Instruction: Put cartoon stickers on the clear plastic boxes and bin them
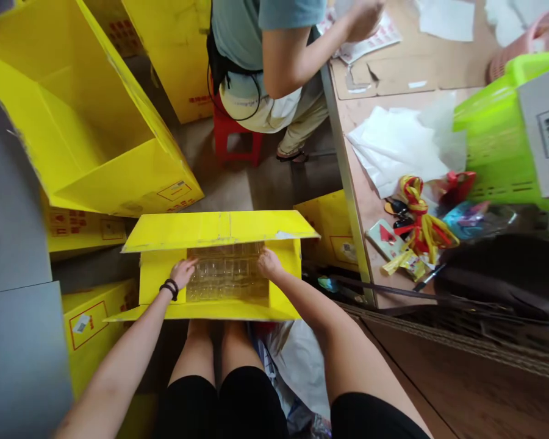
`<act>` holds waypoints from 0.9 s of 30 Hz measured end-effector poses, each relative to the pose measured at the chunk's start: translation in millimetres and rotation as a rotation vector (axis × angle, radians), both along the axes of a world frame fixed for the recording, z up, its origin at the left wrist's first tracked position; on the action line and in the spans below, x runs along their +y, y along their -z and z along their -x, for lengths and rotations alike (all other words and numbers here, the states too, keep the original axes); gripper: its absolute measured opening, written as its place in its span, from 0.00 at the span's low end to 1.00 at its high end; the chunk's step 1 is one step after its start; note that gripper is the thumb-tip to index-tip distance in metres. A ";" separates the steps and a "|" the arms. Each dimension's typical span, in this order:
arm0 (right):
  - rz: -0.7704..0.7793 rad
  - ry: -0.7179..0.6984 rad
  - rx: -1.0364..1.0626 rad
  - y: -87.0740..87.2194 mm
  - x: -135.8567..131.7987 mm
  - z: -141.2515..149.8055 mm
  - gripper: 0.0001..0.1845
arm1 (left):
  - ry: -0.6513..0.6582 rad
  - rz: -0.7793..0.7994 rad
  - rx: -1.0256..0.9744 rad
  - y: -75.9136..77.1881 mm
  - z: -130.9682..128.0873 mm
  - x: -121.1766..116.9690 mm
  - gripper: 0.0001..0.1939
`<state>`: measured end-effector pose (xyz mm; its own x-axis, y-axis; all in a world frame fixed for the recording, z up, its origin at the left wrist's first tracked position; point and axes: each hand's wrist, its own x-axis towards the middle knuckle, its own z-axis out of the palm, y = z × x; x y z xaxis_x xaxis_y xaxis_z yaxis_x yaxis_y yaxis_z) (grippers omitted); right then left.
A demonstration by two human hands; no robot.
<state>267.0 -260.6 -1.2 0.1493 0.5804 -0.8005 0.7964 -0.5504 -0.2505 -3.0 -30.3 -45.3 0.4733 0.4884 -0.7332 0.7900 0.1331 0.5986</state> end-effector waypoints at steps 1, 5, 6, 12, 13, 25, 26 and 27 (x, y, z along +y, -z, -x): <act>0.000 0.016 -0.013 -4.7 -5.4 -4.3 0.15 | 0.093 -0.016 0.026 1.0 -1.5 -0.5 0.14; -0.014 0.076 -0.084 -28.9 -34.3 -30.4 0.11 | 0.361 -0.088 0.074 3.2 -9.7 6.9 0.10; -0.029 0.089 -0.109 -36.7 -42.2 -38.0 0.09 | 0.400 -0.107 0.072 3.4 -12.7 10.2 0.10; -0.162 0.185 -0.341 -75.7 -84.8 -72.1 0.32 | 0.467 -0.219 0.019 -8.3 -20.9 22.3 0.06; -0.176 0.201 -0.374 -77.6 -91.7 -75.8 0.35 | 0.457 -0.242 0.011 -14.1 -17.8 22.6 0.07; -0.260 0.220 -0.535 -74.5 -114.3 -76.7 0.41 | -0.109 -0.491 0.186 -101.2 82.5 68.4 0.43; -0.272 0.313 -0.572 -78.0 -115.7 -65.2 0.42 | -0.122 -0.458 0.307 -99.3 92.8 74.2 0.43; -0.233 0.441 -0.603 -81.9 -118.8 -52.0 0.44 | -0.131 -0.409 0.406 -96.3 102.9 78.4 0.41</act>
<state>319.0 -379.4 80.7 0.7754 0.5097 -0.3729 0.5520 -0.8338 0.0079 -105.9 48.1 51.0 0.1108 0.8052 -0.5826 0.9591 0.0670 0.2749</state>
